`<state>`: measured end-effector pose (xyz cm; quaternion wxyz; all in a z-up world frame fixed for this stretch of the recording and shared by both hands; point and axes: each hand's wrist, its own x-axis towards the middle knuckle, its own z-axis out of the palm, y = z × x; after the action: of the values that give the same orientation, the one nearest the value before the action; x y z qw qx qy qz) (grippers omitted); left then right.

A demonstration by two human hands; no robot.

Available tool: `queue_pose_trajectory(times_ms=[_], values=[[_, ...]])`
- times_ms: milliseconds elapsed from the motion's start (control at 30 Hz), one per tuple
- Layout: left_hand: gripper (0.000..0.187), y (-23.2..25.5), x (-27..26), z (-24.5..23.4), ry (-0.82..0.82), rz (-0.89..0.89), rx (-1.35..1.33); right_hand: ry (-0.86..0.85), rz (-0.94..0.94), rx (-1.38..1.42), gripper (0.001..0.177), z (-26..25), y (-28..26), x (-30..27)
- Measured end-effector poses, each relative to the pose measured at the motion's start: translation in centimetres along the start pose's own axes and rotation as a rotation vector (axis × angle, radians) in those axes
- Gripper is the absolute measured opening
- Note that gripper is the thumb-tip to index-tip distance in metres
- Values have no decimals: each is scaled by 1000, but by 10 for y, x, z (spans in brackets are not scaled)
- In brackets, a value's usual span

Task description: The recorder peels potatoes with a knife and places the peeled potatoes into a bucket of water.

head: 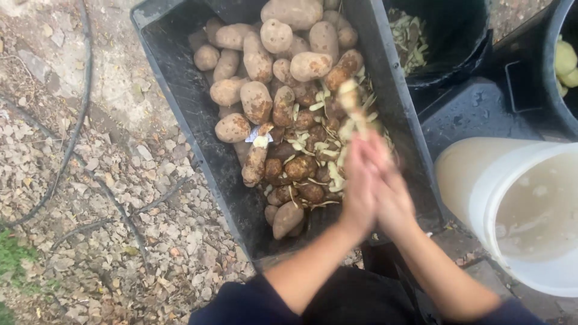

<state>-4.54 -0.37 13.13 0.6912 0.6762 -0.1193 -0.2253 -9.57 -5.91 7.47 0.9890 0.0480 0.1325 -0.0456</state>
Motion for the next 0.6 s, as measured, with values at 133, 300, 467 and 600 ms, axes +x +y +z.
queue_pose_trajectory(times_ms=[133,300,467,600], values=[[66,35,21,29,-23,245,-124,-285,364,1230,46,-94,-73,-100],[53,-33,121,49,13,251,321,457,-323,-1637,44,126,-77,72],[43,-87,82,-89,-33,-67,675,346,-175,-1416,56,97,-53,20],[56,-239,2,-173,-317,-311,1350,674,48,-1089,42,26,-15,-19]])
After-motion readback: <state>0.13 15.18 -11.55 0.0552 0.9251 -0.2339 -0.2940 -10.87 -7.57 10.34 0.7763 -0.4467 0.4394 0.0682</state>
